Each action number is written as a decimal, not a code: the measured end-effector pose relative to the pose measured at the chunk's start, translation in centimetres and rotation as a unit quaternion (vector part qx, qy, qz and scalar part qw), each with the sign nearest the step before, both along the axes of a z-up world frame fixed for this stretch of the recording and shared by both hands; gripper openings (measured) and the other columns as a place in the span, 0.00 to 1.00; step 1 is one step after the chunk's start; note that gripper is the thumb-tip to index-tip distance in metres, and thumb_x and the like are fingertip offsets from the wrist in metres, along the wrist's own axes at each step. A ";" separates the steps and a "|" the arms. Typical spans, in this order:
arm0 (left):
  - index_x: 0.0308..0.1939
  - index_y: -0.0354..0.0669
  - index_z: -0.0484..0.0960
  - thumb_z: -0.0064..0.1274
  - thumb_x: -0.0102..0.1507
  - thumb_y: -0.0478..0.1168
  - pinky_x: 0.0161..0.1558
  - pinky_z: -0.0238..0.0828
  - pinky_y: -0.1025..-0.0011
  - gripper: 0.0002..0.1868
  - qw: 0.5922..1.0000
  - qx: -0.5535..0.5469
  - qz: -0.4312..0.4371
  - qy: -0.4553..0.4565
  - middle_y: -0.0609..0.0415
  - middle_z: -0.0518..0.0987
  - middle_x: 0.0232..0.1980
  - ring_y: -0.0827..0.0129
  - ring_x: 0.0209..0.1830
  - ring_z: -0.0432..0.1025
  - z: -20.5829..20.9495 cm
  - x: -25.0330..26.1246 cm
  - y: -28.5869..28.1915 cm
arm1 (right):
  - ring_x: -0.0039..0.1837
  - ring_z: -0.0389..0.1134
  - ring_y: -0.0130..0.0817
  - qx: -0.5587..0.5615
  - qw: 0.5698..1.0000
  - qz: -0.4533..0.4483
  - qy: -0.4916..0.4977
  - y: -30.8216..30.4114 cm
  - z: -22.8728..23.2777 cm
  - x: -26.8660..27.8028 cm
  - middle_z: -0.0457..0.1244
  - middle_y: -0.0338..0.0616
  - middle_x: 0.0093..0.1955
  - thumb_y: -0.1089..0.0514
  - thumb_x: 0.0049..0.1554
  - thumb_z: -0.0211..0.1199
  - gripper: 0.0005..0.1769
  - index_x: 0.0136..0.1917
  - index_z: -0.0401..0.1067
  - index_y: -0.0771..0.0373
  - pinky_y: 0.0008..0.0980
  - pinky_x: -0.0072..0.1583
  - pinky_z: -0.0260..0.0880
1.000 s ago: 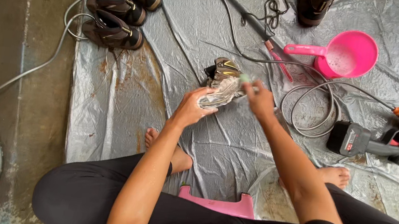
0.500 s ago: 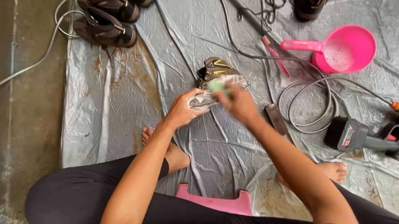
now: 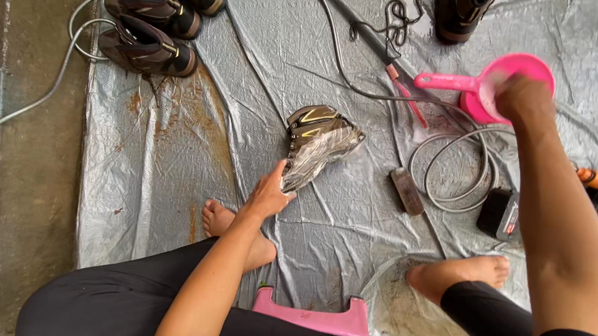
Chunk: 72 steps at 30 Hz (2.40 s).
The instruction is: The person scrubs a shoe with a green brush while sitting on a plastic sheet on the floor. They hold the shoe with one hand and scrub the surface with the other, focusing on the upper part of the shoe.
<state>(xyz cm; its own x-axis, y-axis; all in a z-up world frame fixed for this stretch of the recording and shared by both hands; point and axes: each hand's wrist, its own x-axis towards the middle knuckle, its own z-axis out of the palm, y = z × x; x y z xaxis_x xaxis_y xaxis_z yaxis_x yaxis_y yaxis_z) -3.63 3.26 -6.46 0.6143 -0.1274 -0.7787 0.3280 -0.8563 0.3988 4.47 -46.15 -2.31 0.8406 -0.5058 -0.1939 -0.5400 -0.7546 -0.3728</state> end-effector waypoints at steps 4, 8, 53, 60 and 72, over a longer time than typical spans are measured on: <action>0.80 0.51 0.52 0.68 0.62 0.36 0.46 0.74 0.51 0.49 0.990 -0.014 -0.084 -0.116 0.34 0.79 0.52 0.42 0.46 0.78 -0.7 -0.5 -0.3 | 0.64 0.71 0.59 -0.056 0.924 0.094 0.367 -1.6 -3.5 1.2 0.71 0.60 0.63 0.43 0.68 0.52 0.30 0.70 0.75 0.67 0.53 0.65 0.70; 0.82 0.50 0.53 0.59 0.59 0.22 0.30 0.76 0.65 0.50 0.989 -0.032 -0.093 -0.113 0.40 0.77 0.47 0.58 0.35 0.75 0.2 -0.5 -0.4 | 0.69 0.67 0.65 0.048 0.908 -0.011 0.416 -1.0 -4.3 2.2 0.67 0.66 0.65 0.52 0.62 0.63 0.30 0.72 0.69 0.71 0.61 0.69 0.66; 0.80 0.55 0.56 0.58 0.62 0.35 0.63 0.72 0.39 0.44 0.986 -0.007 -0.139 -0.090 0.31 0.78 0.65 0.32 0.65 0.74 4.5 -1.3 -1.6 | 0.51 0.74 0.65 0.136 0.970 0.131 -0.152 28.7 -6.8 -17.1 0.71 0.61 0.49 0.47 0.61 0.66 0.17 0.55 0.80 0.60 0.60 0.55 0.75; 0.78 0.66 0.57 0.62 0.61 0.46 0.64 0.74 0.46 0.44 0.976 0.032 -0.180 -0.116 0.41 0.81 0.64 0.43 0.64 0.77 3.1 0.0 -2.6 | 0.48 0.76 0.63 0.145 0.965 0.135 -0.175 29.3 -5.5 -16.9 0.71 0.61 0.42 0.42 0.64 0.64 0.20 0.68 0.74 0.41 0.57 0.49 0.76; 0.78 0.59 0.60 0.63 0.61 0.42 0.64 0.73 0.43 0.43 0.976 0.027 -0.180 -0.119 0.39 0.81 0.65 0.39 0.65 0.76 2.2 0.3 -2.4 | 0.48 0.75 0.61 0.172 0.938 0.212 -0.213 28.0 -3.0 -17.2 0.72 0.61 0.46 0.47 0.58 0.69 0.24 0.67 0.76 0.50 0.56 0.50 0.76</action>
<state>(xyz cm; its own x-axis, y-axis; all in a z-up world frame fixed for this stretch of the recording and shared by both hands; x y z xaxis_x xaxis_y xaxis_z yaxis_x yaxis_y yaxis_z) -3.32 0.83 -4.26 0.7012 -0.3310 -0.6315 -0.0940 -0.9209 0.3783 -12.72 -18.16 -5.33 0.9903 -0.0783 0.1151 0.0345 -0.6628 -0.7480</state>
